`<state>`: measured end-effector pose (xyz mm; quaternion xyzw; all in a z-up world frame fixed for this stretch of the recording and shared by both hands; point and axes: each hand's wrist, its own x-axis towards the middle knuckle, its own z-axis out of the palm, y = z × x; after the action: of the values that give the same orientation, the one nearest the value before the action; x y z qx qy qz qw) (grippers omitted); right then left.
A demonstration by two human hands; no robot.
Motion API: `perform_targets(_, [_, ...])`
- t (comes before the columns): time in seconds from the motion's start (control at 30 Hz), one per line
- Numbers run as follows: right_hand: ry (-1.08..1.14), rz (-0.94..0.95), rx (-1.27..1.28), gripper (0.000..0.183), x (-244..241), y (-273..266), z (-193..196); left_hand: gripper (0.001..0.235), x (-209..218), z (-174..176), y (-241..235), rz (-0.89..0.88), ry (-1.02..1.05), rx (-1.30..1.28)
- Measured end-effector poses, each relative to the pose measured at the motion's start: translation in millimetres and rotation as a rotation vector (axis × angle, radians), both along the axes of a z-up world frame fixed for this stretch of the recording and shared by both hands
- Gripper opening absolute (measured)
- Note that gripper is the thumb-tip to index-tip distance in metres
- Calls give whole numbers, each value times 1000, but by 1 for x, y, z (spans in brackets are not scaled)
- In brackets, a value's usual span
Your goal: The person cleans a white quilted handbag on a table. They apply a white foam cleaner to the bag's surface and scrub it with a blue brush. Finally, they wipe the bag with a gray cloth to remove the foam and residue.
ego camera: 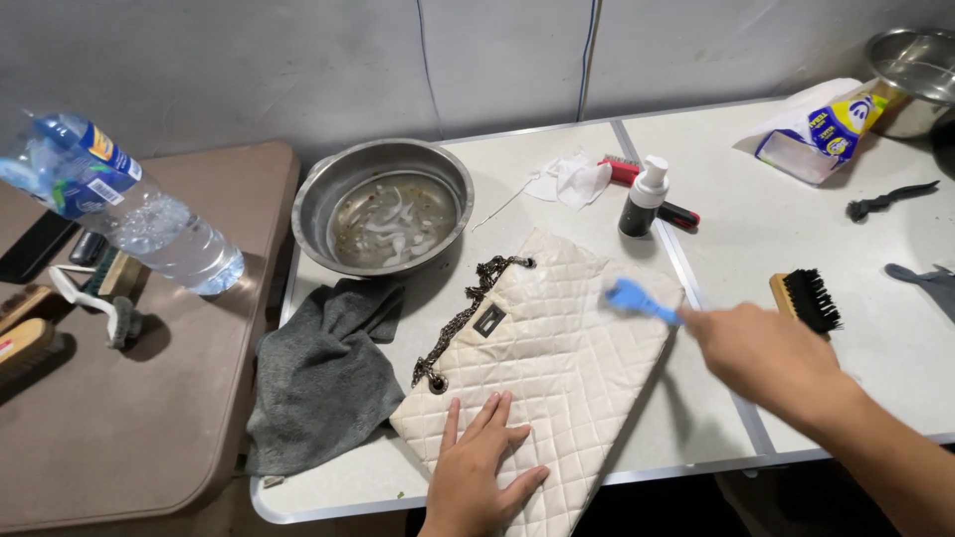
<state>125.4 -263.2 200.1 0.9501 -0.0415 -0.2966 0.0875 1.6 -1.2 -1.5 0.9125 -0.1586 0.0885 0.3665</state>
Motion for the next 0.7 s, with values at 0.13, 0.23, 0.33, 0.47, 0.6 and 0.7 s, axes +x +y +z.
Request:
perform_targets(0.13, [139, 120, 142, 41, -28, 0, 0, 52, 1, 5, 0, 6, 10, 25])
perform_targets(0.23, [111, -106, 31, 46, -18, -1, 19, 66, 0, 4, 0, 0, 34, 42])
perform_targets(0.33, [-58, -173, 65, 49, -16, -22, -4, 56, 4, 3, 0, 11, 10, 20])
perform_targets(0.47, [72, 109, 181, 43, -33, -43, -51, 51, 0, 5, 0, -6, 74, 12])
perform_targets(0.6, [-93, -178, 8, 48, -25, -42, -23, 51, 4, 9, 0, -15, 19, 32])
perform_targets(0.7, [-147, -28, 113, 51, -33, -78, -79, 50, 2, 0, 1, -6, 26, -2])
